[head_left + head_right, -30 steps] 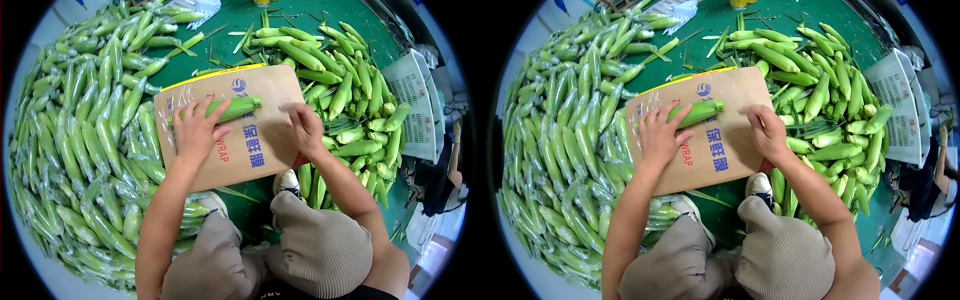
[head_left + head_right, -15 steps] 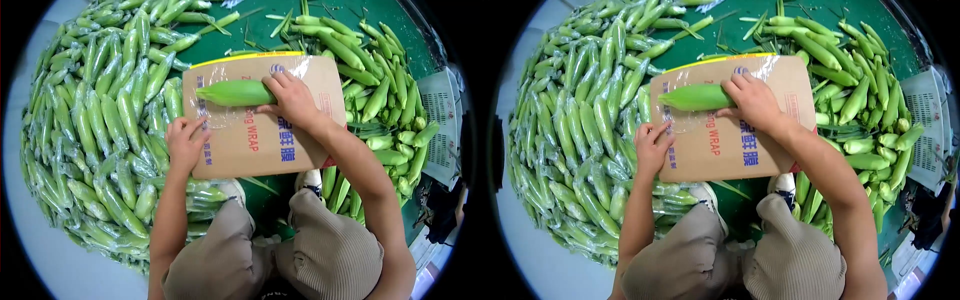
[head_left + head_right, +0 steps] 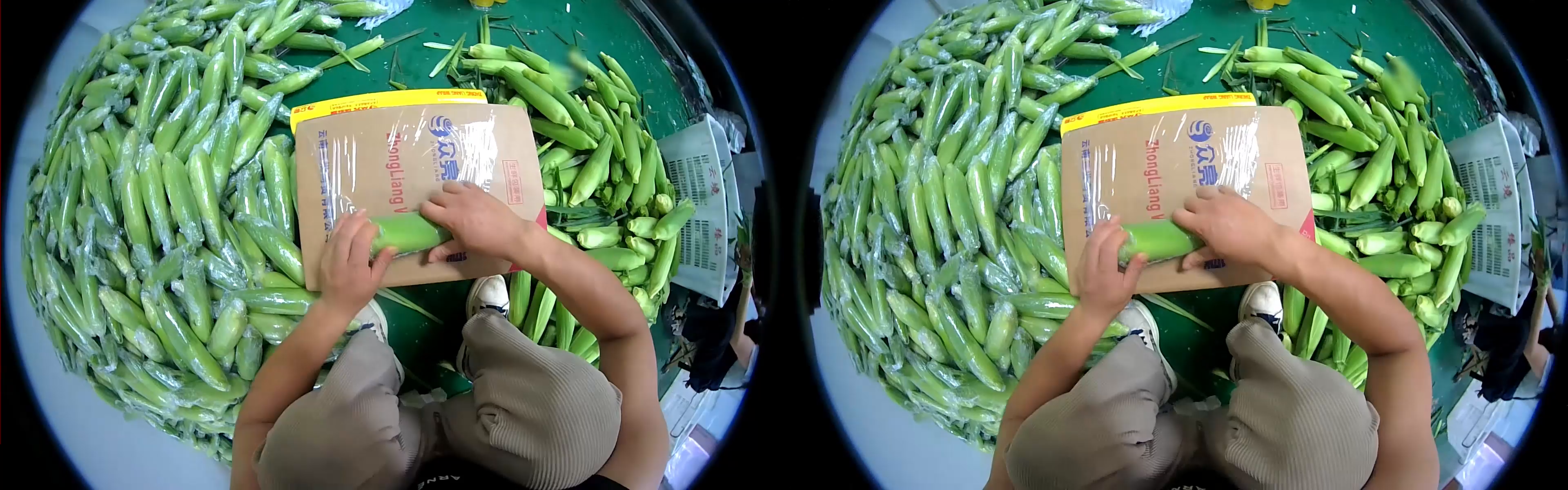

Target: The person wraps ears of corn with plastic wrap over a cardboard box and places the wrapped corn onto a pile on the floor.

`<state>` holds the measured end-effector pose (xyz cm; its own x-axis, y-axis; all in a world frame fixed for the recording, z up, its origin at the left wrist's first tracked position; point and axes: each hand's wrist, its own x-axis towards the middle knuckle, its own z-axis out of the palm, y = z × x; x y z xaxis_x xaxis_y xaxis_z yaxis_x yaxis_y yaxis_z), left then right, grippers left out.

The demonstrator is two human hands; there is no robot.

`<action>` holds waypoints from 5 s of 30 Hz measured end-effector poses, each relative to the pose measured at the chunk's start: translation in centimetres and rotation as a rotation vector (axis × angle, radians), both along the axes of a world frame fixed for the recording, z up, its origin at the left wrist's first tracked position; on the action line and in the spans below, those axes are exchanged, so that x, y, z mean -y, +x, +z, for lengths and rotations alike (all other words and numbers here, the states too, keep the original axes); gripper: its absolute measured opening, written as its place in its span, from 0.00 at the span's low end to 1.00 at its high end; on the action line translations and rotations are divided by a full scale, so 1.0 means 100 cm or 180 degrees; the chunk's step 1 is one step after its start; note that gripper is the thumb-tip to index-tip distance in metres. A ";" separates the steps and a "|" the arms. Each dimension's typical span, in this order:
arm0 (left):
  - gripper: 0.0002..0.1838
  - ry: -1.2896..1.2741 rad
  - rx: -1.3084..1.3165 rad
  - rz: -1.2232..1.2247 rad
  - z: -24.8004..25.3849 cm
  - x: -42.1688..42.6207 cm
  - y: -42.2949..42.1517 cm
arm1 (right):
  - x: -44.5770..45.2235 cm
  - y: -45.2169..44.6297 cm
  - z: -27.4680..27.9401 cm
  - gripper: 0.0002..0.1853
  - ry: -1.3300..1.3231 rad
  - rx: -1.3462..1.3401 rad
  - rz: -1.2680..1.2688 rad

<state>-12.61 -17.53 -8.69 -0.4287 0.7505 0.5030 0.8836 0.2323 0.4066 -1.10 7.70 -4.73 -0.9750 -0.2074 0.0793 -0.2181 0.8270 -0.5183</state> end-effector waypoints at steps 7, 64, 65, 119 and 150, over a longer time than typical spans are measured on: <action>0.36 -0.1656 -0.1099 -0.0119 0.037 -0.079 -0.090 | -0.007 -0.036 -0.022 0.42 0.0403 -0.1324 -0.0930; 0.33 -0.2896 0.2156 -0.2038 0.124 0.031 -0.048 | 0.110 0.085 -0.039 0.32 -0.4153 0.3951 -0.0107; 0.34 -0.2773 0.2245 -0.1928 0.141 0.026 -0.053 | 0.108 0.080 -0.034 0.31 -0.4119 0.3949 -0.0378; 0.34 -0.1032 -0.0257 0.0185 0.001 0.012 -0.046 | -0.093 0.071 0.008 0.39 -0.0880 -0.0859 -0.2341; 0.37 -0.0419 0.1694 -0.0512 0.025 -0.065 -0.102 | -0.020 -0.066 -0.020 0.32 0.0612 -0.1006 -0.1181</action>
